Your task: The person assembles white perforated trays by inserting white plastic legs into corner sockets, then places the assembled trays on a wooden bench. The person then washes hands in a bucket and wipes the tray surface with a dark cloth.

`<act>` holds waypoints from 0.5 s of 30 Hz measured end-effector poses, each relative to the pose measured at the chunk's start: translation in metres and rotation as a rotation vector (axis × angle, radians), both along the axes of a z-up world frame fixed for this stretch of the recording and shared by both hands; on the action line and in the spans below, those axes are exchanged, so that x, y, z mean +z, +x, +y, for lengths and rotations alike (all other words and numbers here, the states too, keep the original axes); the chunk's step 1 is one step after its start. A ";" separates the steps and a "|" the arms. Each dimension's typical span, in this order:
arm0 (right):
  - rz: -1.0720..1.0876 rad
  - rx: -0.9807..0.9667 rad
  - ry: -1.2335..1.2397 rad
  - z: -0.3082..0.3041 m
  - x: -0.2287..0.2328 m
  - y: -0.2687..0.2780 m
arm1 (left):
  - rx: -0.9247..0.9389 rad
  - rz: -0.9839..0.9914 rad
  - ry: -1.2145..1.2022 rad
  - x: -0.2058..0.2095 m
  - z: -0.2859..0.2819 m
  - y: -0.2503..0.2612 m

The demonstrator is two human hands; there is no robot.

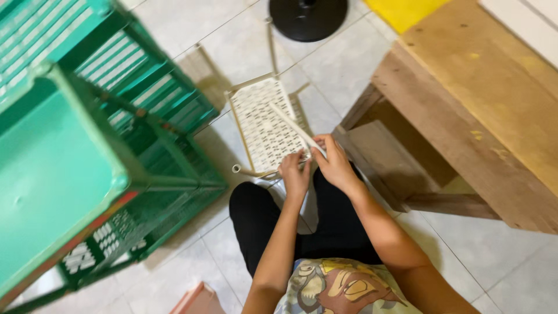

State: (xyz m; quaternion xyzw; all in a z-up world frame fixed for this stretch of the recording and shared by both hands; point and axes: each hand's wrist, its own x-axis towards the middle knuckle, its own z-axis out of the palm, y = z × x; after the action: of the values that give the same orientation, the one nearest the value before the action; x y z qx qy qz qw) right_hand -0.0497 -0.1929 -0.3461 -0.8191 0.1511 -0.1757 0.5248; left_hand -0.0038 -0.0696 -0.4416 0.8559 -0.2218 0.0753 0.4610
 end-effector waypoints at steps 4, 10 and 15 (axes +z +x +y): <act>-0.086 -0.107 -0.084 -0.022 0.034 -0.029 | -0.087 0.289 -0.421 0.059 -0.032 -0.010; -0.129 -0.305 -0.335 -0.062 0.166 -0.071 | -0.494 0.594 -0.865 0.167 -0.121 -0.010; -0.010 -0.627 -0.547 -0.144 0.274 -0.103 | -0.837 0.936 -0.982 0.262 -0.231 -0.039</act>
State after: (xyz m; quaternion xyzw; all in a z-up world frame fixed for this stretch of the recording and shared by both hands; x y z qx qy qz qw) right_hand -0.1522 -0.3364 -0.0718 -0.8418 0.3385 -0.3644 0.2098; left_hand -0.0428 -0.3009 -0.1799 0.3435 -0.2495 -0.3824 0.8207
